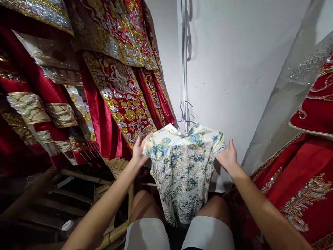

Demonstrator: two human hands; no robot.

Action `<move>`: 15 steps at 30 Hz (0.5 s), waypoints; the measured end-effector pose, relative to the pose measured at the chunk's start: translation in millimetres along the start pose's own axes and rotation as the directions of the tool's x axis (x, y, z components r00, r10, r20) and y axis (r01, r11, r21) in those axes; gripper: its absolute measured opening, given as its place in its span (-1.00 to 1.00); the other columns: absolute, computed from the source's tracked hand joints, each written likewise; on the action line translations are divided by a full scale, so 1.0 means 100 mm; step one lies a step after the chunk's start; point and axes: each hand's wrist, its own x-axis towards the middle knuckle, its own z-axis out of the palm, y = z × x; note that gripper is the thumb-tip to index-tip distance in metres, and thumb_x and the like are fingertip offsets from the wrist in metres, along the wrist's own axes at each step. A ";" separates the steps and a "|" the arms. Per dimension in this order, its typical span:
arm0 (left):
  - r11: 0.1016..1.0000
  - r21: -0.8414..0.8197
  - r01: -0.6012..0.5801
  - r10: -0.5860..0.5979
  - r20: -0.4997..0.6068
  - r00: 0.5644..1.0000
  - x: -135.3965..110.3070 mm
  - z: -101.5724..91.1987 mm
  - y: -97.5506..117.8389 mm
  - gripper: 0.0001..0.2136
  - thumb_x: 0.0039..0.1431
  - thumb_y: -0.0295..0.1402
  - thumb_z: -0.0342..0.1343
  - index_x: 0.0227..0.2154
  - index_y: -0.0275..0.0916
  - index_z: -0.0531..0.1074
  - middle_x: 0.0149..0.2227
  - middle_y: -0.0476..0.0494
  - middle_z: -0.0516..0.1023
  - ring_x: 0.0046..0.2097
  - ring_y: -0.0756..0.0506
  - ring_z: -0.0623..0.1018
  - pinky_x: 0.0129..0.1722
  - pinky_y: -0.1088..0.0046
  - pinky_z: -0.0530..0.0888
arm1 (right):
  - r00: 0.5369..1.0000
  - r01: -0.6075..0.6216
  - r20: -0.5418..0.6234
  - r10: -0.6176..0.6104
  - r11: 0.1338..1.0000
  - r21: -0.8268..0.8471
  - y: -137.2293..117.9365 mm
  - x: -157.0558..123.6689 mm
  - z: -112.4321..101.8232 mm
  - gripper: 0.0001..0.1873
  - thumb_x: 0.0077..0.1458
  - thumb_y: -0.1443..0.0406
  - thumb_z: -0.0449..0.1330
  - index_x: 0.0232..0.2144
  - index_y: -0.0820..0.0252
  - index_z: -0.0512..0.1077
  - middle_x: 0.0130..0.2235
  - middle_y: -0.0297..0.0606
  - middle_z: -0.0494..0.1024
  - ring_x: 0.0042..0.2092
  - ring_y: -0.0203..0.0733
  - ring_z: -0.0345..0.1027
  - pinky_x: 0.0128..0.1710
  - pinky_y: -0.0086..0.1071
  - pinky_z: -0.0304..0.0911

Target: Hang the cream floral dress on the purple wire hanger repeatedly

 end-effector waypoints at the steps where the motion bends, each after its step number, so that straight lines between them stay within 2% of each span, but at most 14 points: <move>1: 0.999 0.040 -0.004 0.003 0.005 1.000 0.00 0.00 0.08 -0.54 0.28 -0.01 0.06 0.00 -0.30 0.51 0.01 -0.29 0.62 0.08 -0.27 0.57 0.09 0.18 0.49 | 1.000 0.024 -0.007 -0.024 1.000 -0.010 -0.12 0.06 0.01 -0.49 0.12 -0.14 0.05 -0.19 0.05 0.53 -0.13 -0.13 0.67 -0.01 0.13 0.53 0.02 0.07 0.43; 4: 0.972 0.233 -0.015 0.017 -0.006 1.000 0.07 0.00 0.29 -0.60 0.16 -0.13 0.22 -0.04 -0.31 0.53 -0.13 -0.23 0.67 -0.06 -0.22 0.63 -0.02 0.27 0.53 | 0.991 0.133 0.002 -0.134 0.986 -0.095 -0.50 0.21 0.18 -0.64 0.03 0.03 0.21 -0.19 0.08 0.53 -0.11 -0.09 0.65 0.03 0.16 0.51 0.04 0.05 0.41; 7: 0.900 0.435 -0.027 0.034 -0.007 0.999 0.17 0.00 0.44 -0.55 0.04 -0.06 0.31 -0.15 -0.34 0.56 -0.34 -0.20 0.66 -0.30 -0.18 0.63 -0.26 0.34 0.52 | 0.960 0.277 0.095 -0.265 0.945 -0.171 -0.85 0.17 0.54 -0.50 0.09 -0.02 0.13 -0.04 0.12 0.52 -0.04 -0.06 0.63 0.05 0.15 0.49 0.01 0.01 0.42; 9: 0.800 0.591 -0.102 0.090 0.050 0.995 0.19 -0.01 0.48 -0.58 0.00 -0.03 0.33 -0.26 -0.34 0.57 -0.41 -0.13 0.62 -0.39 -0.12 0.57 -0.36 0.41 0.45 | 0.938 0.319 0.207 -0.278 0.926 -0.202 -1.00 -0.04 0.78 -0.39 0.16 -0.10 0.03 0.03 0.14 0.51 -0.05 -0.05 0.62 0.01 0.12 0.52 -0.04 -0.02 0.44; 11: 0.645 0.731 -0.222 0.196 0.122 0.973 0.14 -0.04 0.45 -0.68 -0.02 -0.10 0.35 -0.40 -0.31 0.55 -0.45 -0.06 0.57 -0.39 -0.07 0.51 -0.37 0.46 0.39 | 0.897 0.305 0.391 -0.205 0.928 -0.213 -1.06 -0.39 0.96 -0.30 0.15 -0.20 0.02 0.02 0.15 0.54 -0.11 -0.05 0.64 -0.09 0.11 0.56 -0.13 -0.05 0.47; 12: 0.569 0.778 -0.269 0.263 0.138 0.955 0.10 -0.04 0.41 -0.71 -0.01 -0.14 0.35 -0.47 -0.29 0.52 -0.47 -0.03 0.54 -0.38 -0.06 0.49 -0.36 0.46 0.37 | 0.832 0.288 0.541 -0.122 0.929 -0.233 -1.07 -0.59 1.01 -0.28 0.11 -0.23 0.07 0.00 0.16 0.57 -0.14 -0.05 0.65 -0.13 0.12 0.57 -0.16 -0.07 0.48; 13: 0.521 0.801 -0.294 0.328 0.131 0.936 0.05 -0.04 0.35 -0.72 0.03 -0.16 0.34 -0.52 -0.28 0.48 -0.49 -0.02 0.51 -0.35 -0.07 0.48 -0.34 0.46 0.37 | 0.711 0.286 0.703 -0.010 0.918 -0.276 -1.05 -0.79 1.05 -0.29 0.08 -0.23 0.13 -0.01 0.15 0.58 -0.13 -0.07 0.66 -0.13 0.12 0.57 -0.14 -0.08 0.48; 14: 0.526 0.797 -0.296 0.360 0.107 0.927 -0.01 -0.04 0.29 -0.72 0.09 -0.16 0.30 -0.53 -0.27 0.47 -0.47 -0.03 0.51 -0.32 -0.08 0.48 -0.30 0.45 0.39 | 0.544 0.322 0.831 0.114 0.886 -0.333 -1.02 -0.98 1.07 -0.33 0.05 -0.21 0.20 -0.02 0.11 0.60 -0.12 -0.10 0.66 -0.11 0.12 0.57 -0.11 -0.11 0.48; 15: 0.575 0.768 -0.282 0.357 0.075 0.931 -0.06 -0.02 0.21 -0.72 0.16 -0.15 0.25 -0.48 -0.27 0.48 -0.42 -0.05 0.53 -0.27 -0.09 0.50 -0.25 0.43 0.42 | 0.423 0.393 0.879 0.221 0.829 -0.398 -0.97 -1.14 1.09 -0.42 0.07 -0.14 0.25 0.00 0.06 0.59 -0.07 -0.13 0.65 -0.05 0.10 0.55 -0.03 -0.12 0.46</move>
